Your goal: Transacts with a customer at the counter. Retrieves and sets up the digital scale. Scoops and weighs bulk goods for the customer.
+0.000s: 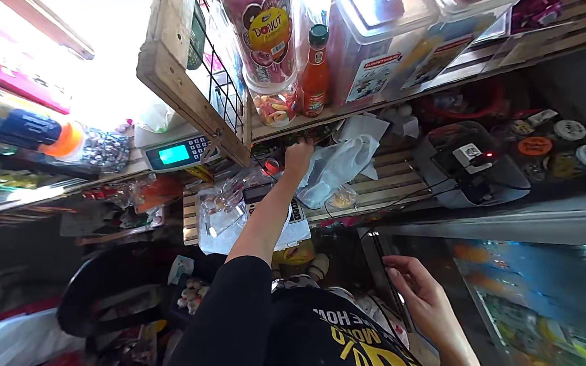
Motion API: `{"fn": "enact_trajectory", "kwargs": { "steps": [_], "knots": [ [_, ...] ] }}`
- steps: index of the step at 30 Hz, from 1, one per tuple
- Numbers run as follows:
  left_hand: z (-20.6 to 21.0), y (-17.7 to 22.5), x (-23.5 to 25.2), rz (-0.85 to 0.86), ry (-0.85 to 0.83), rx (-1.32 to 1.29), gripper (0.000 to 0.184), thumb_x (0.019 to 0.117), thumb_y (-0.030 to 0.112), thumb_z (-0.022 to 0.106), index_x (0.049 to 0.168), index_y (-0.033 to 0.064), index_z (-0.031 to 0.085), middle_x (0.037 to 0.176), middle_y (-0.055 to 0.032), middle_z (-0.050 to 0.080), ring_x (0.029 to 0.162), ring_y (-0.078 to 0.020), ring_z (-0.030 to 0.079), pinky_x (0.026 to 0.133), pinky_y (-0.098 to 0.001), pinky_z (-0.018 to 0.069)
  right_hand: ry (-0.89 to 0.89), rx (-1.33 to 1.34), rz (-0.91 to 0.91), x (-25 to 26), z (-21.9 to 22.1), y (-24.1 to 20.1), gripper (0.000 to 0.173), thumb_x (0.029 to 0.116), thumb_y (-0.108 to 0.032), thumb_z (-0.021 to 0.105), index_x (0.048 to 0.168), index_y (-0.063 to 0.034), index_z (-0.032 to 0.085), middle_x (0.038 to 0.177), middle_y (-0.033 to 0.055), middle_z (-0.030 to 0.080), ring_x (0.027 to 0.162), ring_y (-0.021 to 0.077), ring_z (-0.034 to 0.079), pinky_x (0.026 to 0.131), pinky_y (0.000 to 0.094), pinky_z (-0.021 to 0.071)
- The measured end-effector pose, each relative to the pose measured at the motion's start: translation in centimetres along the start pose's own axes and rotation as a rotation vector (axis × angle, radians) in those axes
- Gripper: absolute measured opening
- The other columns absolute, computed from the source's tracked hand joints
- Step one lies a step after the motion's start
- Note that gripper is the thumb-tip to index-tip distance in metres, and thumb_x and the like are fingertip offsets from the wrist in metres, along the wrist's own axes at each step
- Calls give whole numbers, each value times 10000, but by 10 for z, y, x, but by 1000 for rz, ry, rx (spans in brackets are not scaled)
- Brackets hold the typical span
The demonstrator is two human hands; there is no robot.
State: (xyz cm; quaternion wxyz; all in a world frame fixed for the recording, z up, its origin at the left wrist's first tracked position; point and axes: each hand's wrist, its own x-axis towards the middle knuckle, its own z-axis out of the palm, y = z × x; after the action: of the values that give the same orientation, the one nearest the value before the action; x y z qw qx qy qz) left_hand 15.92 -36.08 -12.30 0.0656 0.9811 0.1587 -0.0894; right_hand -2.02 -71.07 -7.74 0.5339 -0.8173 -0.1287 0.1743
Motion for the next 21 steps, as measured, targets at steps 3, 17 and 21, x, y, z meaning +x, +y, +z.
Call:
{"fn": "enact_trajectory", "kwargs": {
  "steps": [3,17,21],
  "knots": [
    [-3,-3,-2,28,11,31,416,967,-86,525,1367,9,588,1296,-276,613,988,-458,688,767,-569,567,-35,-13,-36,10,10,-3,348,1010,-307,542,1205,-52,675,1141,54,682,984,60,666,851,211,567],
    [-31,-25,-41,325,730,-84,130,933,-28,617,978,-3,736,935,-155,727,886,-325,725,636,-423,570,-254,610,256,105,83,-35,373,1090,-235,342,1305,-2,538,1196,77,652,1053,158,668,948,351,562],
    [-29,-20,-143,616,863,-215,156,917,56,698,1048,50,782,987,-113,760,920,-274,726,747,-393,593,-357,1198,287,127,83,-30,843,929,-808,329,1440,-162,513,1350,117,639,1214,313,641,994,540,543]
  ]
}}
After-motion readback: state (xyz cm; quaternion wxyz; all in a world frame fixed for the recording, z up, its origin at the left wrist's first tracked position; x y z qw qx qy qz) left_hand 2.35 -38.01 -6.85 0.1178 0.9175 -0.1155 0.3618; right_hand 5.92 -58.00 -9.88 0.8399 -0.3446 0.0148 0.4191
